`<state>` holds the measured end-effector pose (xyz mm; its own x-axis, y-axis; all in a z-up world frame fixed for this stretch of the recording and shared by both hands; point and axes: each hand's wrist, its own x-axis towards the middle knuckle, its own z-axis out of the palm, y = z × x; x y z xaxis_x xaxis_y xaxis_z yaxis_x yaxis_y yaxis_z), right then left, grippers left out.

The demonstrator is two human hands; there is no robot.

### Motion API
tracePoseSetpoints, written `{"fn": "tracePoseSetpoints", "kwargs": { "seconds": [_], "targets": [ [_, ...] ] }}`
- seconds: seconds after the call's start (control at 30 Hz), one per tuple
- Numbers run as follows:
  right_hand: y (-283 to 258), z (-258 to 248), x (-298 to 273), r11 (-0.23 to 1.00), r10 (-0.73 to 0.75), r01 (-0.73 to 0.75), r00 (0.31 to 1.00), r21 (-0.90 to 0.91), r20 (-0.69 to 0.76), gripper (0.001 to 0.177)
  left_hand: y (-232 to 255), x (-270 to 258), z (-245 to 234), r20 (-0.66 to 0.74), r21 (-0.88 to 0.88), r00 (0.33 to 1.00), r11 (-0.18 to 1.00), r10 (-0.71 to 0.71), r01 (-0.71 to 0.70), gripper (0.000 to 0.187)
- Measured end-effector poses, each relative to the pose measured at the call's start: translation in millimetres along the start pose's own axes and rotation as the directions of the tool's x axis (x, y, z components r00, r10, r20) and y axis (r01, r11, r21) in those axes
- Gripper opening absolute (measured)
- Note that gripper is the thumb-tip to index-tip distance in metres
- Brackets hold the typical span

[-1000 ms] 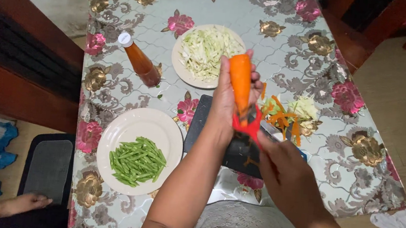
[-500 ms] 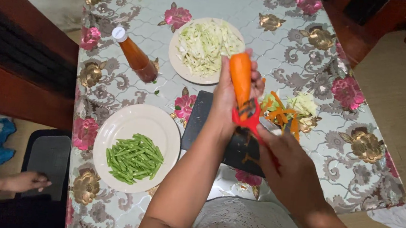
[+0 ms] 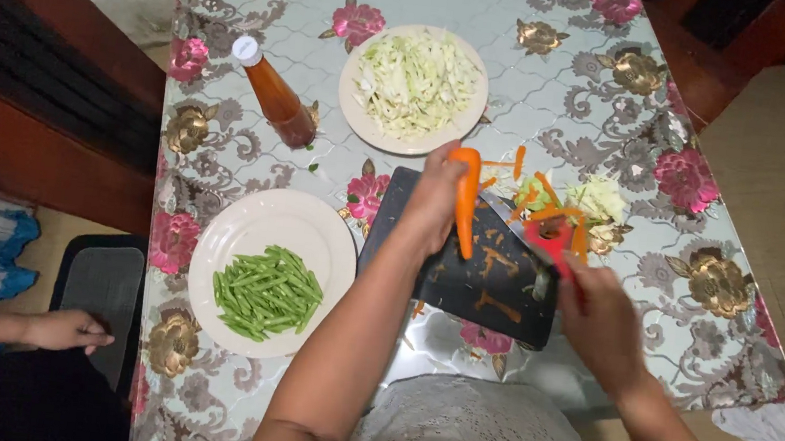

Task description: Peeling and slicing a carrot on a cutting board at a table.

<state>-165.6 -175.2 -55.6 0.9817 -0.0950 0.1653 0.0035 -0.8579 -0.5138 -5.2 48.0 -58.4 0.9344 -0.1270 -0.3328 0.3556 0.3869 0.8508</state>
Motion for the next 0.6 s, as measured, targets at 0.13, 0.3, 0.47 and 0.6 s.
{"fn": "tracePoseSetpoints", "kwargs": {
  "seconds": [0.13, 0.3, 0.47, 0.6],
  "targets": [
    [5, 16, 0, 0.993, -0.079, 0.08, 0.997, -0.087, 0.016, 0.037, -45, 0, -15, 0.062, 0.311, 0.939, 0.887, 0.338, -0.34, 0.059],
    [84, 41, 14, 0.939, 0.279, -0.26, 0.959, 0.226, -0.056, 0.035, -13, -47, -19, -0.105, -0.058, 0.992, 0.996, -0.072, 0.066, 0.054],
    [104, 38, -16, 0.955, 0.214, -0.14, 0.935, 0.261, -0.283, 0.031, -48, -53, -28, -0.117, 0.05, 0.983, 0.989, 0.142, -0.137, 0.053],
    [113, 47, -26, 0.928, 0.259, -0.169, 0.933, 0.333, -0.249, 0.037, -43, -80, -17, -0.016, 0.196, 0.883, 0.868, 0.469, -0.457, 0.052]
  ]
}}
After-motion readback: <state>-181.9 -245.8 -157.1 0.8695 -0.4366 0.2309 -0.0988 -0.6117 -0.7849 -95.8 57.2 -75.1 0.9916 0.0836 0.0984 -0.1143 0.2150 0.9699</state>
